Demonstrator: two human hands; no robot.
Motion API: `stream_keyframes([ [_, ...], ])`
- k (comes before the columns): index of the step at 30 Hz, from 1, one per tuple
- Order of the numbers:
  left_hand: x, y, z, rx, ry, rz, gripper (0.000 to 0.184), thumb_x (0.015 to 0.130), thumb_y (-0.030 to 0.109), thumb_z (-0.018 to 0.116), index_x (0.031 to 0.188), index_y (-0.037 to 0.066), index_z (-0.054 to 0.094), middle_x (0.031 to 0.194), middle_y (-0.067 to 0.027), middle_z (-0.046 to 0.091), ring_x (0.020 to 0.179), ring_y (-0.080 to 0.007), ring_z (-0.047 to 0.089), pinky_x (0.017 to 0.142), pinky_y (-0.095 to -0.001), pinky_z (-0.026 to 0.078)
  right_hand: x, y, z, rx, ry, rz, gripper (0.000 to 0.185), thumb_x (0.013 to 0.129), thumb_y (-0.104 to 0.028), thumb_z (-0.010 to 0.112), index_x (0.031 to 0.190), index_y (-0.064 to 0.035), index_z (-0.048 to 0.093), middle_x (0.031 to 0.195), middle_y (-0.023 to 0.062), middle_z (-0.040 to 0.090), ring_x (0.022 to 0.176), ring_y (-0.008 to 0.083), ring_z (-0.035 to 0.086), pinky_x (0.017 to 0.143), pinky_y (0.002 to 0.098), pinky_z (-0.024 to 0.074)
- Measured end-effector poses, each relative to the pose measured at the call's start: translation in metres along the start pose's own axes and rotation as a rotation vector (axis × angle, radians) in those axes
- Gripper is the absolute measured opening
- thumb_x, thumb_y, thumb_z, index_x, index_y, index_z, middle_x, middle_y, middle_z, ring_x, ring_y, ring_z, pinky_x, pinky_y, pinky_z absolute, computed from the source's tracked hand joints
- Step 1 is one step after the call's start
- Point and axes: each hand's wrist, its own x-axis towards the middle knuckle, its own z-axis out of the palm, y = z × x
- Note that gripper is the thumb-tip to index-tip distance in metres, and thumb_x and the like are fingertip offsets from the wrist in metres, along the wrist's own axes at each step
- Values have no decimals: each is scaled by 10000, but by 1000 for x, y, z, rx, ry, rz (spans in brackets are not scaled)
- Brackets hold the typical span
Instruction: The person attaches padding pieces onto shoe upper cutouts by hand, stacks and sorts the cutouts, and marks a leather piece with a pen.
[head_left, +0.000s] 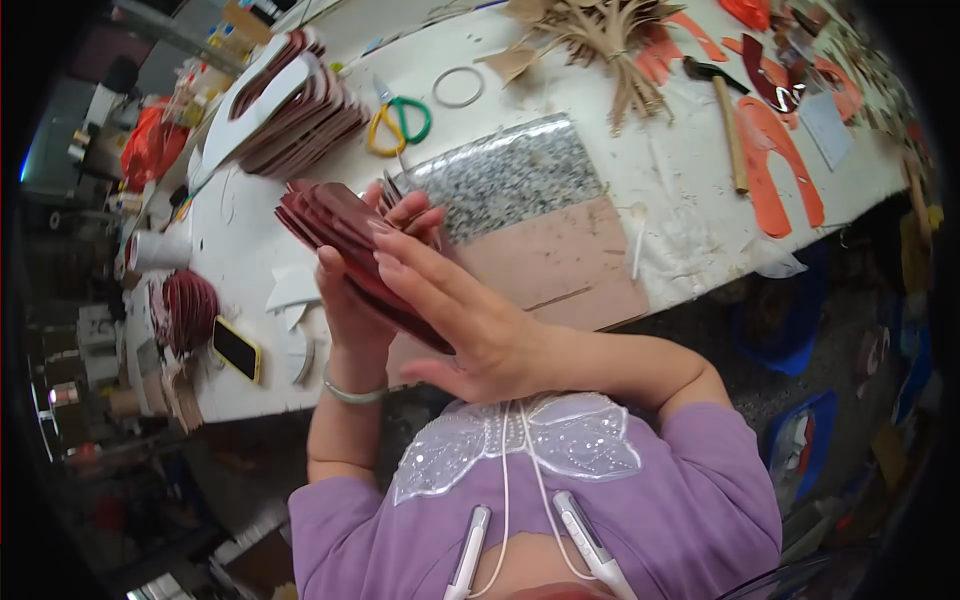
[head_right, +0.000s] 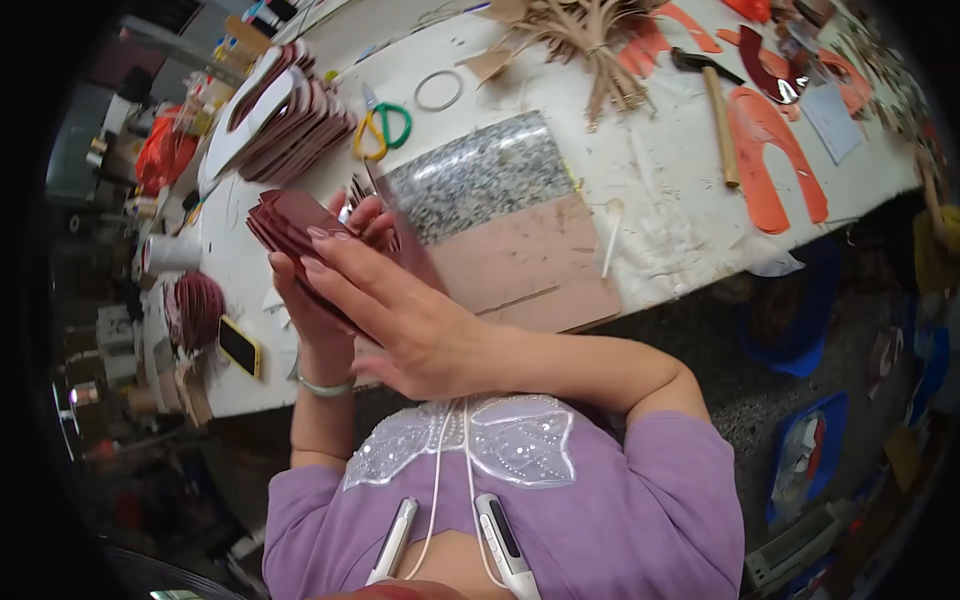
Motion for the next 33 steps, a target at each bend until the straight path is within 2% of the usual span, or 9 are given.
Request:
stream_keyframes([
  [3,-27,6,-42,-266,-38,95,797,847,573,570,1393,3,461,1179,-123,606,1108,-245,569,1003,-363,442,2,1,-3,759,-124,185,1030,716,-93,816,1539,-34,200,1556,215,277,1449,352,270,1186,472,257],
  [5,-35,6,-47,-360,-69,103,796,847,572,563,1394,4,456,1174,-126,608,1111,-252,571,1004,-369,447,-4,17,-25,224,-303,258,1048,694,-140,833,1536,-31,219,1566,197,277,1452,331,278,1195,463,244],
  [8,-39,3,-50,-643,-283,79,796,847,571,542,1399,6,440,1159,-136,615,1118,-273,578,1007,-388,459,-20,21,-13,-49,-640,222,1029,678,-155,836,1521,-23,260,1570,179,282,1448,337,287,1189,453,270],
  [18,-73,11,-38,-84,265,120,785,844,536,540,1416,13,415,1061,-117,615,1089,-282,588,1098,-446,391,-24,39,16,109,-428,250,853,699,-139,821,1437,-13,412,1529,168,367,1427,339,328,1169,446,321],
  [23,-75,-2,-55,-167,221,193,758,842,490,533,1418,13,414,1051,-112,620,1096,-283,585,1136,-465,352,-29,34,24,209,-421,234,836,709,-145,831,1425,-11,420,1504,161,409,1416,335,349,1162,443,329],
  [24,-74,-2,-54,-171,218,192,758,842,490,533,1418,13,414,1051,-112,620,1096,-283,585,1136,-465,352,-29,33,22,154,-274,262,823,710,-138,839,1412,-6,430,1489,170,426,1400,321,374,1149,439,346],
  [26,-70,-1,-44,-289,5,231,754,819,440,559,1418,7,411,1028,-104,623,1067,-283,598,1136,-473,351,-32,37,12,95,-130,286,810,712,-131,848,1400,-1,440,1473,178,443,1384,306,399,1136,434,362],
  [28,-60,2,-33,-403,-223,266,755,796,390,586,1418,1,408,1005,-96,625,1038,-283,611,1136,-480,350,-40,49,3,578,170,842,737,756,-163,836,1371,8,468,1422,202,478,1389,294,393,1122,435,367],
  [33,-27,9,-8,-173,-572,230,764,727,202,715,1407,9,425,1033,-88,650,994,-267,636,1095,-465,409,16,27,-38,963,-189,810,707,800,-83,780,1410,-26,426,1455,188,435,1351,264,428,1084,395,415],
])
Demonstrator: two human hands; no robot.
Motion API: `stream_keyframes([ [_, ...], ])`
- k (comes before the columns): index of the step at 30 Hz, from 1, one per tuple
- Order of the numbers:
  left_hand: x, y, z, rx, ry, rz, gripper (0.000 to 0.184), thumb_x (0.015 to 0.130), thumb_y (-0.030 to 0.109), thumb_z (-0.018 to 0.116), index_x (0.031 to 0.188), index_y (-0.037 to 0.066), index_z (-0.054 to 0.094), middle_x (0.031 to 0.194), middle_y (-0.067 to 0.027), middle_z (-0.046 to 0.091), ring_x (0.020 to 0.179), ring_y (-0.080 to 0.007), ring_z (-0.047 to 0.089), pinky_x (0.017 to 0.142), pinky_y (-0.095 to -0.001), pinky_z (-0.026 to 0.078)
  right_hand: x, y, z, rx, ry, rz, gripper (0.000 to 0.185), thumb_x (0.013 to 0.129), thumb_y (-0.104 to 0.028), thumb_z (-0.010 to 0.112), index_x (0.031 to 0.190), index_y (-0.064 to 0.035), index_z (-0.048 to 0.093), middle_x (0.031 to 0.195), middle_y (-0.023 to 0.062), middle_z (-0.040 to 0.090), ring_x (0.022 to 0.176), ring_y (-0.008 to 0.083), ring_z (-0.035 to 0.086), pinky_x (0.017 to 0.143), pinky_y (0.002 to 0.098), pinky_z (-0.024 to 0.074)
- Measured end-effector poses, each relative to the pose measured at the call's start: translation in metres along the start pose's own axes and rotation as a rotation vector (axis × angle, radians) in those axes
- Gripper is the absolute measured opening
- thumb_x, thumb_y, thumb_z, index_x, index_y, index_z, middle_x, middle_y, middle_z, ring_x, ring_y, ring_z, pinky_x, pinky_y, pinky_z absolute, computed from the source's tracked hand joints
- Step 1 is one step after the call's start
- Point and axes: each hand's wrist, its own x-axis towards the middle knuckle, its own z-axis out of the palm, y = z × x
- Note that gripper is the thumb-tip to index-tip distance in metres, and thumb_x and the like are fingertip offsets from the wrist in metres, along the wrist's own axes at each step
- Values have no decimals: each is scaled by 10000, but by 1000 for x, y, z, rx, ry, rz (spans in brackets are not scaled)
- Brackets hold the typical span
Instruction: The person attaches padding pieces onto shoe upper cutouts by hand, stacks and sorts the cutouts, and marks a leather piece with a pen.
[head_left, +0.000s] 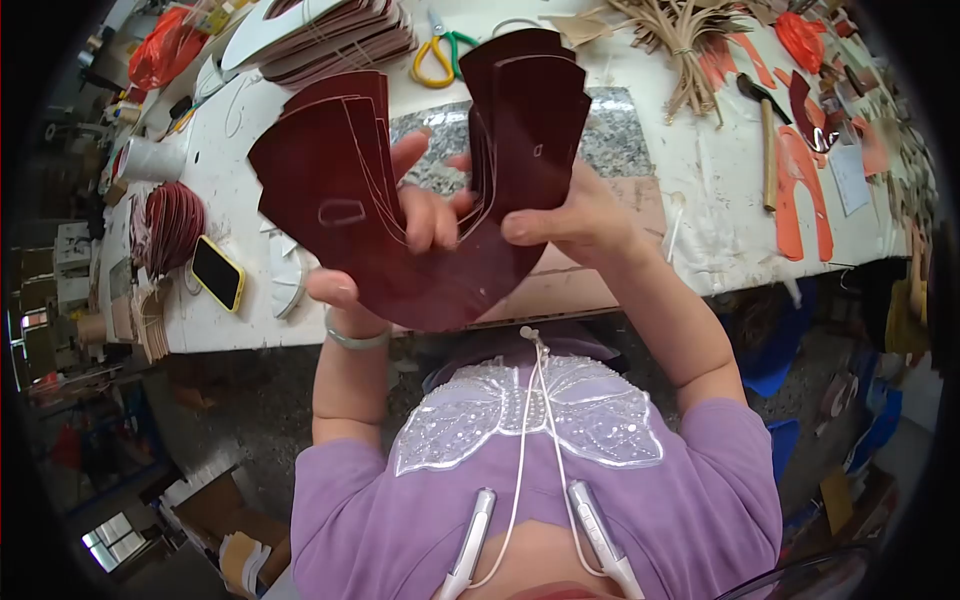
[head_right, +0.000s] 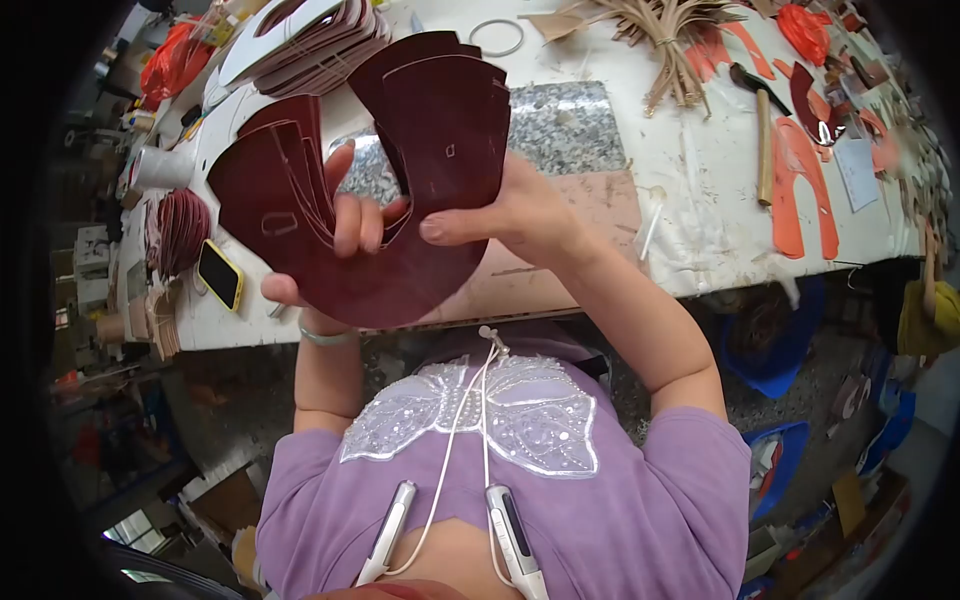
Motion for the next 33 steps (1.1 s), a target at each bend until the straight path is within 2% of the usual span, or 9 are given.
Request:
stream_keyframes([
  [5,-21,23,-37,815,403,11,937,732,349,814,1481,53,334,1254,-108,602,1150,-274,584,1084,-417,418,-10,-24,-18,-567,156,-163,734,803,1,724,1444,-55,372,1382,159,514,1229,236,534,1016,346,472],
  [8,-25,-3,-47,907,392,-82,1029,663,336,890,1484,64,332,1352,-123,564,1233,-288,549,1072,-388,428,-2,6,-47,-412,217,-201,745,785,2,740,1434,-64,381,1308,137,570,1159,226,575,990,349,487],
  [10,-24,-15,-44,998,463,-128,698,635,120,887,1266,59,595,1215,-54,660,1006,-214,649,942,-301,485,6,26,-60,-245,268,-242,756,768,4,757,1424,-73,389,1233,115,626,1088,216,616,964,351,502],
  [13,-20,-15,-43,1125,359,-53,639,652,178,887,1223,64,624,1191,-34,668,1006,-204,648,948,-297,480,10,25,-58,-215,236,-380,767,676,4,781,1364,-82,454,1278,82,586,1016,182,624,932,319,502],
  [15,-11,-16,-41,1239,237,30,586,670,236,887,1181,69,653,1168,-13,677,1006,-195,646,954,-293,476,1,21,-57,-641,310,-271,756,696,-62,839,1347,-71,455,1172,96,656,1039,187,632,966,335,495],
  [17,-16,-15,-29,1576,249,-53,523,706,301,866,1134,70,673,1149,-47,678,1015,-208,642,965,-307,470,-3,15,-45,-481,393,-163,704,689,-62,844,1298,-60,490,1153,86,665,1027,177,637,957,314,495],
  [26,-21,-37,-34,1068,559,-1,621,806,281,779,1329,73,516,1164,-110,656,1033,-245,641,962,-347,491,-11,24,-42,-622,269,-341,535,724,-87,832,1192,-49,578,1053,63,694,921,150,649,855,275,522],
  [30,-14,-21,-11,692,555,-35,590,852,151,690,1380,66,439,1146,-119,654,1022,-242,644,952,-350,501,-22,-7,-2,-321,495,-37,413,773,-144,810,1131,-51,627,982,45,702,864,145,641,791,268,522],
  [33,-15,-19,-5,549,692,-93,553,854,107,658,1364,55,452,1143,-127,652,1009,-239,645,944,-344,501,-25,-17,-10,-359,461,-40,381,830,-278,769,1106,-45,648,909,39,702,809,152,634,749,285,521],
])
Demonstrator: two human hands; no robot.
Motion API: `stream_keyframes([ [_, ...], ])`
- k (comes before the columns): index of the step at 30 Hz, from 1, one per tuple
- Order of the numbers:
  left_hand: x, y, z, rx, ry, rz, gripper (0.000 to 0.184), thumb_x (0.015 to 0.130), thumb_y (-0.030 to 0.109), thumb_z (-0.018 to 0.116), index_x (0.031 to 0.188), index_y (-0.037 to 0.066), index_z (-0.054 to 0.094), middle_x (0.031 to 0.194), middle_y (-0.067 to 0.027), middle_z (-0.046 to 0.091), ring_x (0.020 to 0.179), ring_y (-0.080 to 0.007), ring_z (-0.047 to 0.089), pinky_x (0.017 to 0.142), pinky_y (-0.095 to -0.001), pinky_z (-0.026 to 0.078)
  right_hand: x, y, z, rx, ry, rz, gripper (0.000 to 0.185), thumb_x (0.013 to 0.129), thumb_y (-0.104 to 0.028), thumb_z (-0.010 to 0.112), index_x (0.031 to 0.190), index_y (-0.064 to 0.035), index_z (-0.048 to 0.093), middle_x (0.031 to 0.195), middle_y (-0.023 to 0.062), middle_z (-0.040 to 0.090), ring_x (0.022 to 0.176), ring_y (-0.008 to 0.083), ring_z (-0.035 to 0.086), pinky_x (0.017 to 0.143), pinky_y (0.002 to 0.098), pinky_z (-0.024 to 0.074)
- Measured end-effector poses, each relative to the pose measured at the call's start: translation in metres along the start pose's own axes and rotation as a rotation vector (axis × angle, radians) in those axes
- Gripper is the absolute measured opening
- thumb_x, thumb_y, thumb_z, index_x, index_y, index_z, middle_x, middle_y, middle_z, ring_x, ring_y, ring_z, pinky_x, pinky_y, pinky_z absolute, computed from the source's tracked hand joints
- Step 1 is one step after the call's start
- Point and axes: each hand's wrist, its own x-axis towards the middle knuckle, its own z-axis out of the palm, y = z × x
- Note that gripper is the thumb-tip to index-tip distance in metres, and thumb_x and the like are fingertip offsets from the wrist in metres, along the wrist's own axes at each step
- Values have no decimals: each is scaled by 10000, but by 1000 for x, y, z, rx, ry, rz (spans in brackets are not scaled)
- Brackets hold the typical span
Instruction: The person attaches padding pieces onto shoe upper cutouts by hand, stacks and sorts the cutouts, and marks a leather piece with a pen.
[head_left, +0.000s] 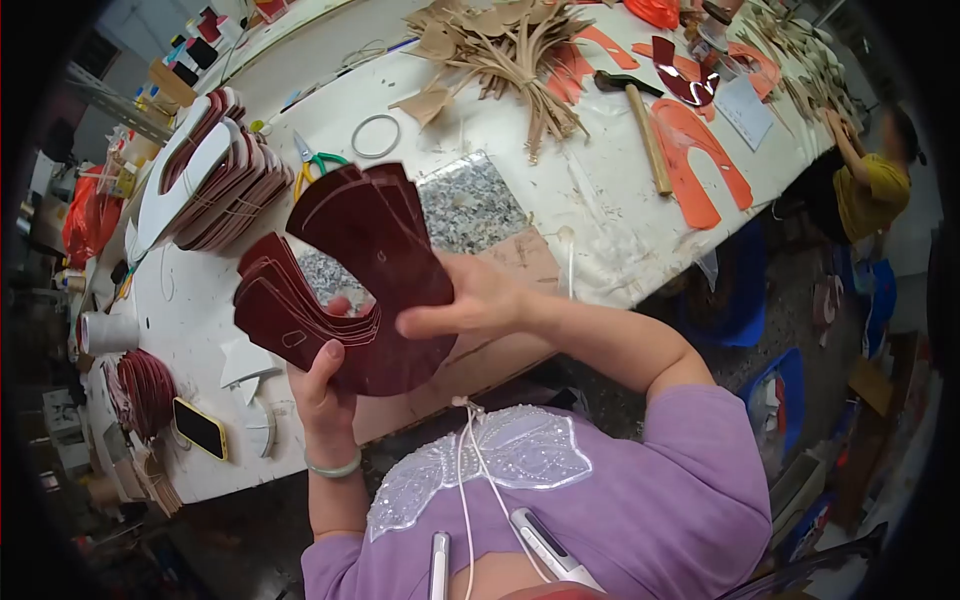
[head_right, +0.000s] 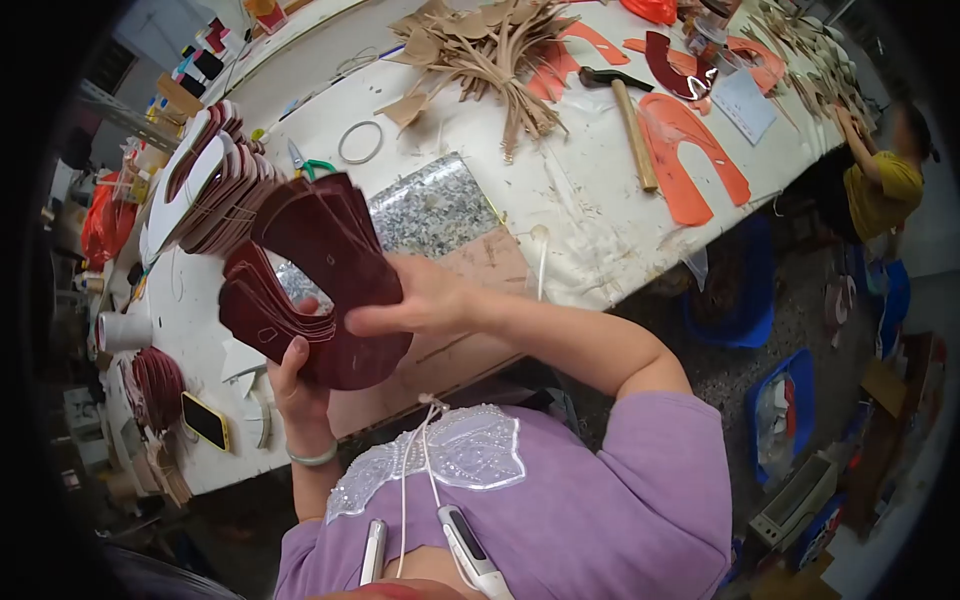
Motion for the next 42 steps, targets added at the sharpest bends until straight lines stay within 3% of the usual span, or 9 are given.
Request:
stream_keyframes([
  [2,-3,5,-4,-119,113,-117,519,856,62,625,1349,44,464,1140,-134,651,995,-236,647,937,-339,501,32,11,-44,-457,-510,16,473,848,-390,728,1151,-38,641,1042,68,698,889,197,637,810,327,517],
  [4,-13,2,-19,-103,192,-123,510,856,53,614,1344,39,466,1140,-136,649,993,-235,645,937,-337,499,81,23,-74,-712,-229,-460,535,878,-475,661,1197,-46,631,1177,103,658,1004,248,615,883,378,493],
  [7,-26,-8,-39,-64,384,-186,486,855,27,581,1329,25,473,1141,-143,644,987,-232,639,936,-330,491,150,36,-95,-1238,-53,-478,363,909,-348,659,1089,-33,662,1135,119,648,988,299,600,899,388,488],
  [12,-37,-9,-22,42,428,-148,463,855,33,592,1304,7,483,1133,-140,638,1003,-234,627,937,-328,484,187,27,-59,-1184,-444,-1,345,921,-362,645,1023,-34,671,1064,122,647,924,300,609,855,377,501],
  [18,-34,-10,-29,34,432,-198,449,855,32,597,1291,9,488,1128,-140,632,1021,-240,616,951,-337,477,199,21,-56,-1225,-559,145,433,912,-466,619,1000,-49,692,1090,112,653,974,293,617,866,397,496],
  [22,-37,-13,-33,80,365,-192,470,892,81,572,1336,3,440,1174,-144,623,1034,-233,612,954,-332,476,197,40,-46,-1207,-400,-449,433,941,-449,598,995,-25,663,1000,123,637,894,295,613,841,370,507],
  [27,-37,-13,-31,52,398,-186,491,854,36,609,1321,16,459,1159,-150,630,1034,-246,615,966,-346,473,191,75,-29,-1175,-367,-489,472,946,-487,563,934,-33,690,944,132,653,957,295,612,822,416,510],
  [33,-37,-14,-34,109,347,-169,480,900,105,586,1345,10,430,1196,-142,611,1039,-231,609,964,-333,474,180,20,-56,-1520,-228,-167,483,952,-487,549,913,-25,686,932,134,652,922,297,617,822,400,509],
  [42,-38,-17,-37,70,392,-178,556,853,63,631,1368,25,424,1179,-152,626,1036,-265,630,978,-372,482,157,-3,-99,-1065,-73,147,428,941,-405,608,873,10,689,790,102,666,676,234,586,663,337,491],
])
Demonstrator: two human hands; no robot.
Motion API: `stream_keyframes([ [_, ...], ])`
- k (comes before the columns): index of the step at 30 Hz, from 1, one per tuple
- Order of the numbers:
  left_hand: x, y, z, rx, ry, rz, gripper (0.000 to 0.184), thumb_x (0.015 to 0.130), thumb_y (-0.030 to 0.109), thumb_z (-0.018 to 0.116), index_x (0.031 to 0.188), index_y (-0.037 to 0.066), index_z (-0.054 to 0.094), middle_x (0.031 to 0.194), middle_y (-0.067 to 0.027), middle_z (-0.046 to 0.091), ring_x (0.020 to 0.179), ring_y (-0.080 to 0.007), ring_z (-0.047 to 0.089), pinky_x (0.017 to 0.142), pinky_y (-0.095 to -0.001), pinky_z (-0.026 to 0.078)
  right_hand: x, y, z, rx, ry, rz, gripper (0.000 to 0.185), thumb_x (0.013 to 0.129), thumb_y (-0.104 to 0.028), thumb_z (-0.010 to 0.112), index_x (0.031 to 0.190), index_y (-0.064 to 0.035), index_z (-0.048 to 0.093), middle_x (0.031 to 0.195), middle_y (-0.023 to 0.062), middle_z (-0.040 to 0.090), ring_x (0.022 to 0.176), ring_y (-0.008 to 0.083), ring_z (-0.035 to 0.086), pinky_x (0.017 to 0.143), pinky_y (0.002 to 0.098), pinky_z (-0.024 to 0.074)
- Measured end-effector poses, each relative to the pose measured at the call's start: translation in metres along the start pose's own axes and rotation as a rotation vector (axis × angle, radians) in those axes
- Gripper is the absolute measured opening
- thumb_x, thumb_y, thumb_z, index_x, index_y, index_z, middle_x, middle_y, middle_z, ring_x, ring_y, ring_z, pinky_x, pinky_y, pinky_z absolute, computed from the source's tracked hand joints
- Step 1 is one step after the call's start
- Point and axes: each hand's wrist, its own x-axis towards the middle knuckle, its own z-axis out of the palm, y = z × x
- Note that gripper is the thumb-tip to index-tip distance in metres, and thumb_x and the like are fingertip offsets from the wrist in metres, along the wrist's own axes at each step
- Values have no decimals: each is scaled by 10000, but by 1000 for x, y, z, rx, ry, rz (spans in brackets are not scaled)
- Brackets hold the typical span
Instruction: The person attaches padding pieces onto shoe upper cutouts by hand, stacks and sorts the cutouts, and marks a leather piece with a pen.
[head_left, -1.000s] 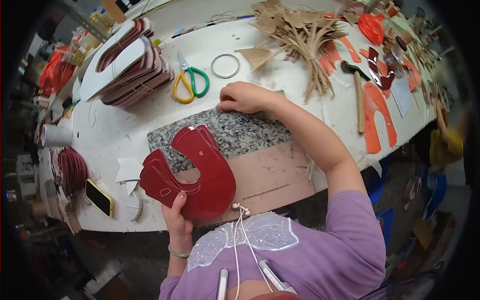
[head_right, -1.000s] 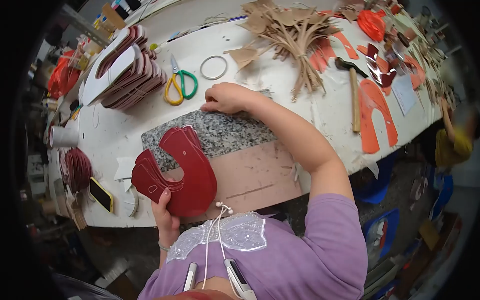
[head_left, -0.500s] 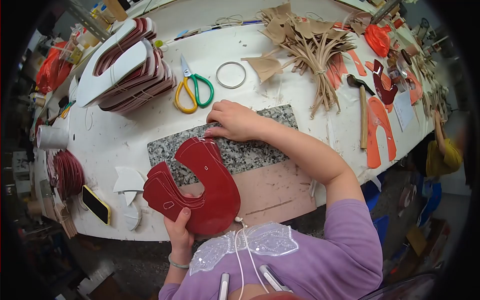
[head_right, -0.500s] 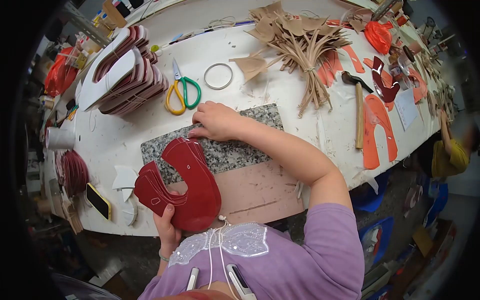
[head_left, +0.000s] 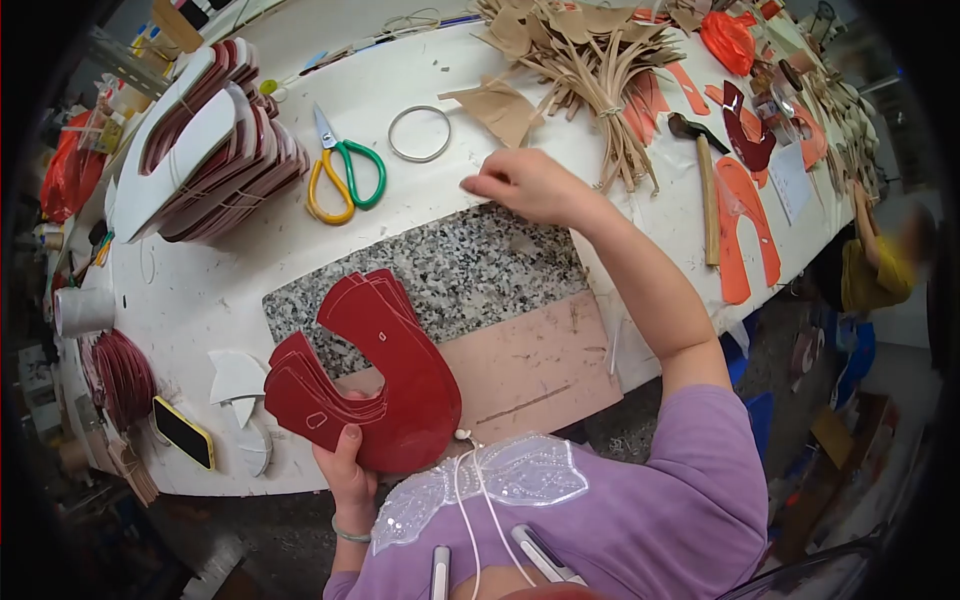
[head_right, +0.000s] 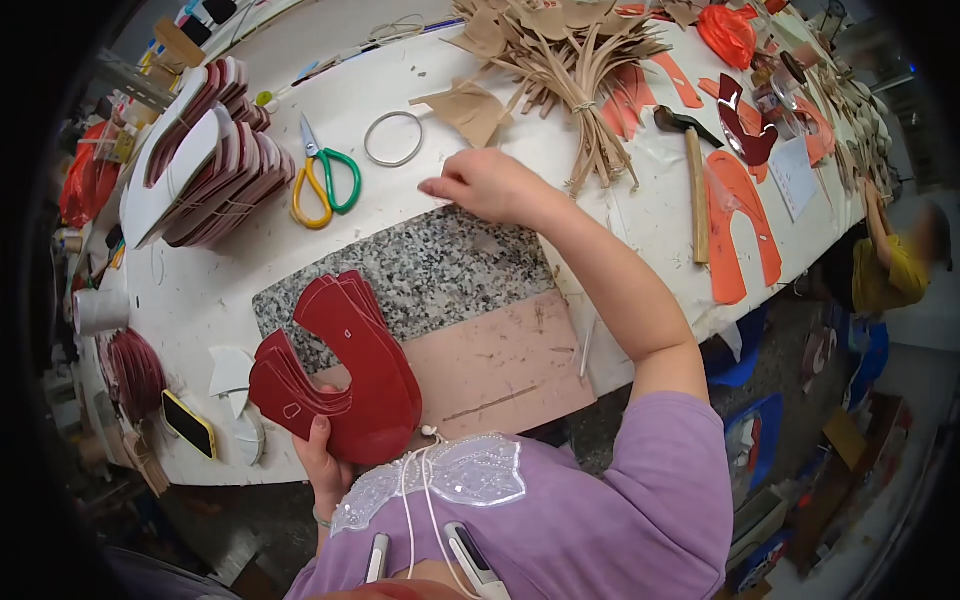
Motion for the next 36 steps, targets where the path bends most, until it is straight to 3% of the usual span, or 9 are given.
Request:
stream_keyframes([
  [5,-3,-5,0,-18,-34,63,614,861,95,643,1413,44,380,1211,-146,607,1034,-269,633,995,-401,482,-51,19,-20,169,443,-164,279,917,-260,649,860,10,695,717,79,656,611,181,560,599,299,466],
  [8,-6,-11,-12,-23,-44,53,635,868,117,645,1432,59,361,1227,-137,597,1057,-269,625,1005,-408,478,-96,43,-16,190,471,105,254,918,-233,644,857,9,693,650,58,628,569,159,552,567,273,455],
  [12,2,-15,-12,-27,-118,26,652,882,154,643,1454,79,340,1248,-121,584,1094,-265,610,1017,-412,472,-144,59,-3,522,263,723,338,928,-285,637,811,29,676,595,58,602,520,156,548,519,284,453],
  [16,3,-8,-13,28,-131,54,641,903,199,628,1464,93,334,1259,-103,577,1135,-253,589,1022,-403,467,-158,47,1,586,39,886,402,913,-356,654,799,28,674,601,63,611,506,159,546,513,287,458],
  [21,4,-10,-24,69,-102,40,622,928,242,599,1473,111,329,1274,-83,577,1170,-235,566,1020,-391,465,-166,66,25,468,85,473,440,892,-417,668,778,8,669,593,68,609,467,156,526,483,265,447],
  [25,2,-7,-23,87,-65,-29,587,954,259,566,1475,116,336,1292,-70,573,1157,-213,571,1012,-368,465,-160,74,25,509,98,329,292,877,-268,737,754,-16,658,561,30,585,453,98,501,427,208,368],
  [31,2,-10,-14,10,-172,8,511,1012,332,499,1459,117,375,1319,-76,589,1130,-204,610,981,-351,488,-149,81,14,751,-50,374,225,865,-206,740,762,-24,659,562,33,590,454,78,498,411,199,353],
  [35,3,-11,23,-336,-262,-162,528,984,250,542,1462,114,365,1300,-70,582,1177,-192,567,1019,-331,459,-148,85,3,869,-111,385,148,869,-143,709,799,-23,658,580,38,601,449,66,492,408,190,348],
  [36,5,-15,22,-253,-169,-126,515,985,225,542,1455,109,366,1293,-84,586,1170,-196,574,1016,-332,464,-153,82,-2,910,6,379,103,868,-111,692,829,-22,659,613,41,617,464,70,501,421,189,361],
])
